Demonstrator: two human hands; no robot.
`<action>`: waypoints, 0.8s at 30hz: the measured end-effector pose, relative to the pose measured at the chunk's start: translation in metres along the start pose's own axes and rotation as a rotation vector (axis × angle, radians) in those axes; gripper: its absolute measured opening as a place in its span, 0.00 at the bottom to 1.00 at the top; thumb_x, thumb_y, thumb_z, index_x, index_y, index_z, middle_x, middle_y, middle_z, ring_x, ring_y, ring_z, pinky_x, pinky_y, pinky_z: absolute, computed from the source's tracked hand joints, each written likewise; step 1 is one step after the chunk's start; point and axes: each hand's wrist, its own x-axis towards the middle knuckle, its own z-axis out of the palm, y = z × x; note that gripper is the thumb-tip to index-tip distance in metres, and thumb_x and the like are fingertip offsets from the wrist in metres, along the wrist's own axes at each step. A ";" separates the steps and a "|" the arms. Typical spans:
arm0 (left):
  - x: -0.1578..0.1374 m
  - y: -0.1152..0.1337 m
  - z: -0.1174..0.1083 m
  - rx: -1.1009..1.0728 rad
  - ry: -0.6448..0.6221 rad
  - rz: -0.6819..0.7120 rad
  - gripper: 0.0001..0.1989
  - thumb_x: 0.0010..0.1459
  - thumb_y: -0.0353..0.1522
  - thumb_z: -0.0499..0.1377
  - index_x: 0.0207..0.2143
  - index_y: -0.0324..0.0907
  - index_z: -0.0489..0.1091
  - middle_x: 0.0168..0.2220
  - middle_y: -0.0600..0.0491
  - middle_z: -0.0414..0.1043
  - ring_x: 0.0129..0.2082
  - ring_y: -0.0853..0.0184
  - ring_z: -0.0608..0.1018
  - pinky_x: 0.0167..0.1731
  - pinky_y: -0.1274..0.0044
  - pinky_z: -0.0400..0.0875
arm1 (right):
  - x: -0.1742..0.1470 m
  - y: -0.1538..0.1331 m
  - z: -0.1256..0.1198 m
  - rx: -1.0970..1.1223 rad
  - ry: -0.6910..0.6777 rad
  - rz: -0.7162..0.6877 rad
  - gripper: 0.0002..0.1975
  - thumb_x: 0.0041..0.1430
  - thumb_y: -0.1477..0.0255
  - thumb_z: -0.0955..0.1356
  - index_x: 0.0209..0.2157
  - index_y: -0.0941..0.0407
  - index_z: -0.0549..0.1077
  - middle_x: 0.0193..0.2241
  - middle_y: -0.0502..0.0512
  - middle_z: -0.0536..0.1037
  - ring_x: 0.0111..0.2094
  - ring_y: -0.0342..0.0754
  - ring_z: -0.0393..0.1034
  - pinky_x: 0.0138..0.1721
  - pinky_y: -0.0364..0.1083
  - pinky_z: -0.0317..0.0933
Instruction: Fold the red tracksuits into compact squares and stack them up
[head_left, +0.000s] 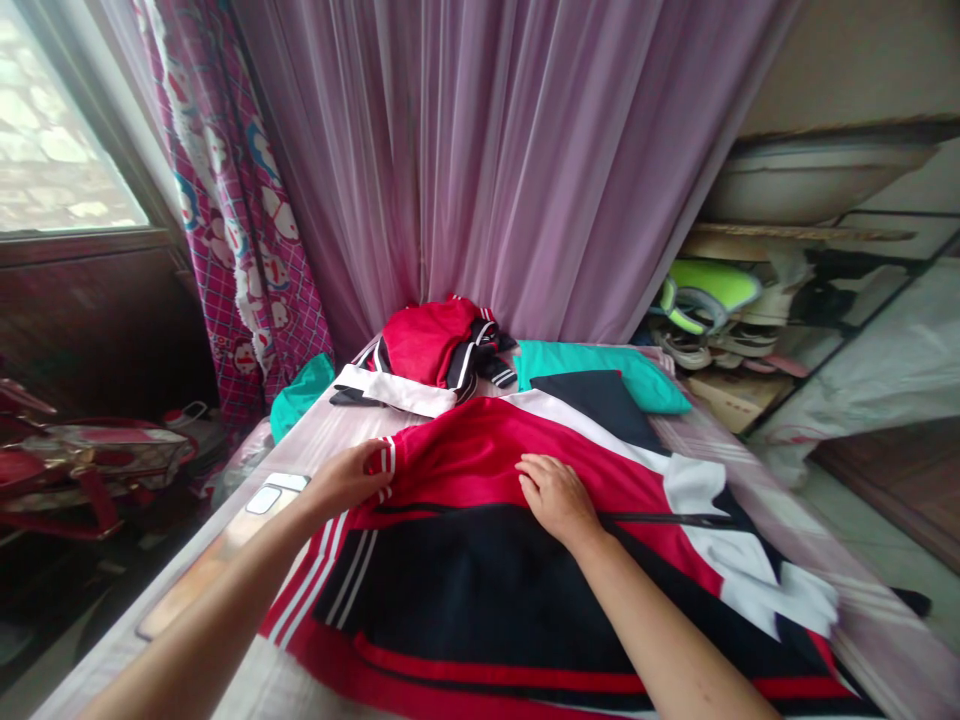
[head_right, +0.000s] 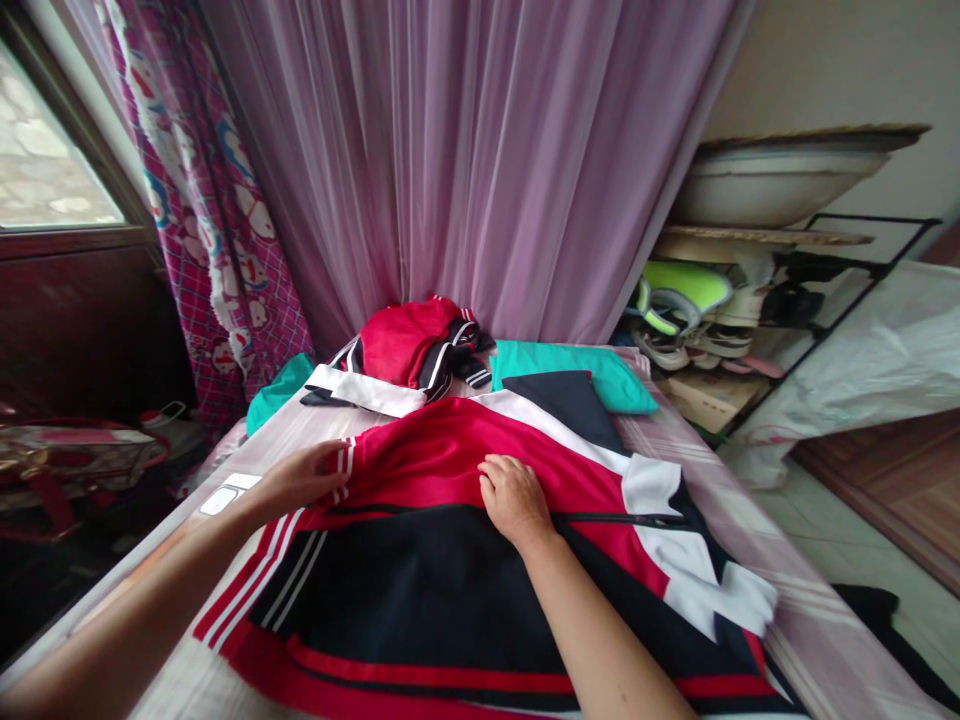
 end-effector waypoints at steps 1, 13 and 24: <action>0.000 0.003 -0.002 0.039 -0.013 0.003 0.27 0.53 0.45 0.56 0.53 0.43 0.71 0.37 0.50 0.79 0.38 0.58 0.79 0.35 0.73 0.68 | 0.000 0.000 0.000 0.001 0.000 0.000 0.16 0.65 0.73 0.61 0.46 0.54 0.79 0.51 0.58 0.79 0.54 0.52 0.71 0.56 0.51 0.63; -0.017 0.039 -0.007 0.385 -0.009 0.097 0.07 0.57 0.35 0.57 0.32 0.47 0.75 0.35 0.50 0.77 0.40 0.58 0.78 0.38 0.72 0.67 | 0.000 0.002 0.001 0.013 0.008 0.004 0.16 0.64 0.74 0.62 0.46 0.54 0.79 0.52 0.58 0.79 0.54 0.52 0.71 0.56 0.51 0.63; 0.043 0.023 -0.046 0.526 0.206 -0.007 0.15 0.62 0.32 0.48 0.49 0.45 0.67 0.40 0.48 0.78 0.40 0.57 0.79 0.36 0.73 0.66 | 0.000 0.002 -0.001 0.050 -0.009 0.007 0.16 0.64 0.73 0.62 0.46 0.54 0.79 0.52 0.58 0.79 0.54 0.52 0.71 0.56 0.51 0.62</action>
